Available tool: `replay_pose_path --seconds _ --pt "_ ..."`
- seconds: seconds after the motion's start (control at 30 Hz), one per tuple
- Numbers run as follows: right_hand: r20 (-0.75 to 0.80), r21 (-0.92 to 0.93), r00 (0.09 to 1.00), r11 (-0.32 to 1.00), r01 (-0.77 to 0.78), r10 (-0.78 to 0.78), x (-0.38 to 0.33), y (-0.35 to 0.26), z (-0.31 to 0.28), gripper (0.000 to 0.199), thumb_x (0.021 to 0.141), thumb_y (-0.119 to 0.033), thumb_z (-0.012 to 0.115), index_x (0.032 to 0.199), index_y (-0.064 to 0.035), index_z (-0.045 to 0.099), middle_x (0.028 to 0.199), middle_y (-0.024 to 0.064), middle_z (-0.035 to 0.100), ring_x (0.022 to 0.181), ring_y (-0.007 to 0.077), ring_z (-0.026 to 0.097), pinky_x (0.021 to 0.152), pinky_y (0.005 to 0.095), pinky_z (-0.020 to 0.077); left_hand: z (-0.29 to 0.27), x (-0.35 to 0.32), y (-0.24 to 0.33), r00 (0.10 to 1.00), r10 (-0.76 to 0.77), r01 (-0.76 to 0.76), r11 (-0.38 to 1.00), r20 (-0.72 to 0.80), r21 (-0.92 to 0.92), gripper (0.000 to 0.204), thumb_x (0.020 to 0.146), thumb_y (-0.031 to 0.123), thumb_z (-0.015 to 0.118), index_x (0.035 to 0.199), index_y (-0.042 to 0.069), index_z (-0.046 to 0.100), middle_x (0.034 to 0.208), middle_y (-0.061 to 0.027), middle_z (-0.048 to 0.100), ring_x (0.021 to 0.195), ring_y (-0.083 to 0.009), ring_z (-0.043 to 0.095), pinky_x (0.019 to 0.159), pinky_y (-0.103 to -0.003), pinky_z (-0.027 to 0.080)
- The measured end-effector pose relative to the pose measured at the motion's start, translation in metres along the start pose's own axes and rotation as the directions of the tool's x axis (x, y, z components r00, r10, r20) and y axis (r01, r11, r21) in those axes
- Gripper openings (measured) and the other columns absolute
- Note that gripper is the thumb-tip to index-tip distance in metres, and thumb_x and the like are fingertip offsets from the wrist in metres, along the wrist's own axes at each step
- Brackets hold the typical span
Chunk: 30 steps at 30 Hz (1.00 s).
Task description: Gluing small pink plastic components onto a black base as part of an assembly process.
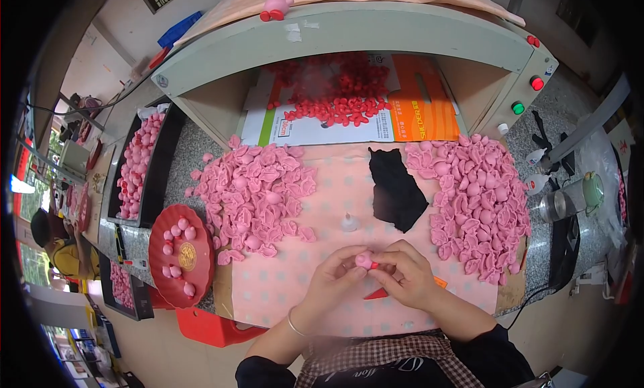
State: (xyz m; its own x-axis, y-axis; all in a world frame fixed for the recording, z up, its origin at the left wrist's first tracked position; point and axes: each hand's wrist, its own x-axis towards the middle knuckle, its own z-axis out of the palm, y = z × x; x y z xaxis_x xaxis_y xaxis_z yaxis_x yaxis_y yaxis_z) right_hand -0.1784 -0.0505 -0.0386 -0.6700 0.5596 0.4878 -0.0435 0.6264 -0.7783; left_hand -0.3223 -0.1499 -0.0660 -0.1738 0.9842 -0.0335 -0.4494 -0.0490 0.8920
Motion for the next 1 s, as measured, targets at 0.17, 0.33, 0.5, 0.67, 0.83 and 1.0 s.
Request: replay_pose_path --seconds 0.17,0.33,0.5,0.67,0.83,1.0 --pt "-0.009 0.126 0.999 0.991 -0.045 0.046 0.007 0.004 -0.001 0.023 0.075 -0.003 0.069 0.096 -0.001 0.06 0.086 0.0086 0.053 0.074 0.0134 0.055 0.062 0.0216 0.0444 0.001 0.004 0.01 0.964 0.264 -0.234 0.797 0.027 0.558 0.038 0.078 0.003 0.065 0.114 0.004 0.054 0.108 -0.0098 0.054 0.103 -0.0215 0.053 0.088 -0.031 0.044" --pt "0.072 0.23 0.983 0.956 -0.181 0.168 -0.004 0.009 0.011 0.015 0.08 -0.002 0.064 0.094 0.0004 0.058 0.094 0.0074 0.052 0.081 0.0141 0.054 0.068 0.0235 0.0449 -0.008 -0.004 0.005 0.962 0.264 -0.18 0.814 -0.075 0.552 0.037 0.074 0.004 0.069 0.109 0.004 0.057 0.109 -0.012 0.054 0.103 -0.0237 0.054 0.087 -0.031 0.045" --pt "0.118 0.441 0.925 0.816 -0.374 0.36 -0.012 0.014 0.035 0.013 0.083 -0.001 0.059 0.096 -0.0004 0.056 0.098 0.0061 0.05 0.087 0.0131 0.053 0.075 0.0239 0.0443 -0.023 -0.015 0.001 0.981 0.172 -0.133 0.935 -0.093 0.328 0.037 0.073 0.007 0.071 0.107 0.003 0.058 0.111 -0.0128 0.055 0.103 -0.0243 0.054 0.085 -0.031 0.045" --pt "0.105 0.406 0.945 0.854 -0.324 0.308 -0.011 0.005 0.047 0.015 0.085 -0.001 0.056 0.1 -0.0012 0.054 0.098 0.0061 0.049 0.089 0.0126 0.051 0.08 0.024 0.0425 -0.032 -0.019 0.012 0.949 0.312 -0.272 0.767 0.032 0.581 0.036 0.073 0.008 0.072 0.106 0.004 0.058 0.109 -0.0118 0.055 0.101 -0.0234 0.055 0.084 -0.031 0.046" --pt "0.222 0.482 0.903 0.764 -0.429 0.367 -0.014 0.013 0.055 0.012 0.086 -0.004 0.056 0.098 -0.0005 0.054 0.1 0.0071 0.049 0.089 0.0133 0.052 0.079 0.0251 0.0432 -0.036 -0.028 0.012 0.949 0.311 -0.245 0.82 -0.043 0.518 0.041 0.072 0.008 0.072 0.109 0.004 0.057 0.104 -0.0103 0.056 0.098 -0.0231 0.055 0.081 -0.031 0.047" --pt "0.178 0.411 0.921 0.824 -0.39 0.347 -0.014 0.006 0.076 0.011 0.087 -0.003 0.055 0.098 0.0002 0.055 0.1 0.0069 0.049 0.089 0.0133 0.052 0.079 0.0258 0.0441 -0.045 -0.034 0.024 0.925 0.379 -0.261 0.559 0.038 0.787 0.044 0.068 0.004 0.072 0.108 0.005 0.054 0.1 -0.0114 0.054 0.093 -0.0264 0.055 0.078 -0.033 0.046"
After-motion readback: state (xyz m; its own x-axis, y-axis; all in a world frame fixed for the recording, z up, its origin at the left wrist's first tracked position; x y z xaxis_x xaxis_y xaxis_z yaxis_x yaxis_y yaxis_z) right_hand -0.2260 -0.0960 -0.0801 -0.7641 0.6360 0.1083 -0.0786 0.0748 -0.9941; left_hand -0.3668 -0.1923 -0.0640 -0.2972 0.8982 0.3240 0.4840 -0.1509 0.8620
